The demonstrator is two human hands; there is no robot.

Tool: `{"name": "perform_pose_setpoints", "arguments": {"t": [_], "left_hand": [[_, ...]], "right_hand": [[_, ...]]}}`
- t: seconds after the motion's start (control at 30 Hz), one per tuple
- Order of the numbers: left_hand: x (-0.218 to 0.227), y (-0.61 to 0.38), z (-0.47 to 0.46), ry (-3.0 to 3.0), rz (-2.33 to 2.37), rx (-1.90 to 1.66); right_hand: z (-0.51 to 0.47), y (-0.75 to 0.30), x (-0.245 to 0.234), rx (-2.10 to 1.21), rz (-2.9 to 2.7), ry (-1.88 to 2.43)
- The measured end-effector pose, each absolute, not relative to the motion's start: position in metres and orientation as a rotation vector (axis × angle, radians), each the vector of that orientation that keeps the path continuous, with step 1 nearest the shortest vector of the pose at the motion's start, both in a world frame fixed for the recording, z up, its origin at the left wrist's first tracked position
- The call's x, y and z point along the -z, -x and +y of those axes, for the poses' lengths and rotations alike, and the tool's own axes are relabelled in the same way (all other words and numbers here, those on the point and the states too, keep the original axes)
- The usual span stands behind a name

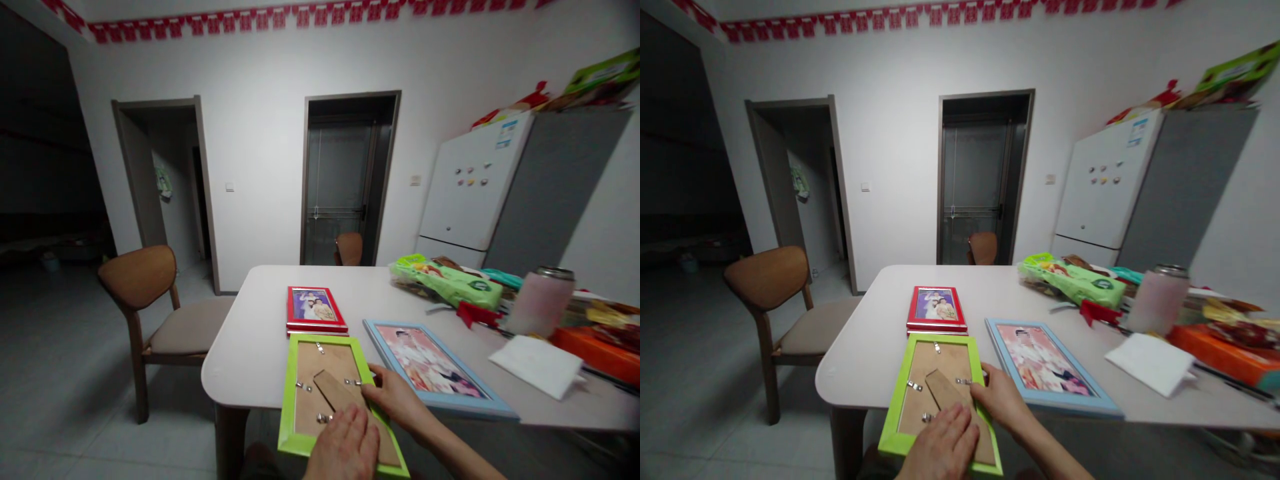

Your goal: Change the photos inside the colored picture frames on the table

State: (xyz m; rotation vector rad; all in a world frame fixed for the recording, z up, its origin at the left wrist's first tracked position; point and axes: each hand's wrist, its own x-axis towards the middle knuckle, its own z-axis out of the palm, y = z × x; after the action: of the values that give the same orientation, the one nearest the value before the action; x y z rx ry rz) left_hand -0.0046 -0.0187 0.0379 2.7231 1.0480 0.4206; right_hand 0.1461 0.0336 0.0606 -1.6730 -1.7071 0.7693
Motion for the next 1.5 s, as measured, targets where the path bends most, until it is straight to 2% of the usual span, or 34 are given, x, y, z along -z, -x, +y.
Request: {"name": "perform_pose_setpoints", "arguments": {"t": [0.13,0.37,0.57,1.07,1.5], "left_hand": [[-0.035,0.001,-0.018,-2.718,1.063,-0.431],[-0.048,0.025,-0.016,-2.549,1.05,-0.341],[-0.055,0.061,-0.01,-2.399,1.344,-0.414],[-0.036,0.068,-0.005,-2.49,1.229,-0.564],[-0.025,0.069,0.0,-2.466,1.143,-0.709]], "right_hand": [[0.039,-0.149,-0.055,-0.447,-1.924,1.773],[0.044,-0.148,-0.053,-0.163,-2.042,1.845],[0.048,-0.136,-0.047,-0.099,-2.082,1.747],[0.079,-0.104,-0.054,-0.006,-2.206,1.639],[0.104,-0.075,-0.043,0.007,-2.158,1.811]]}}
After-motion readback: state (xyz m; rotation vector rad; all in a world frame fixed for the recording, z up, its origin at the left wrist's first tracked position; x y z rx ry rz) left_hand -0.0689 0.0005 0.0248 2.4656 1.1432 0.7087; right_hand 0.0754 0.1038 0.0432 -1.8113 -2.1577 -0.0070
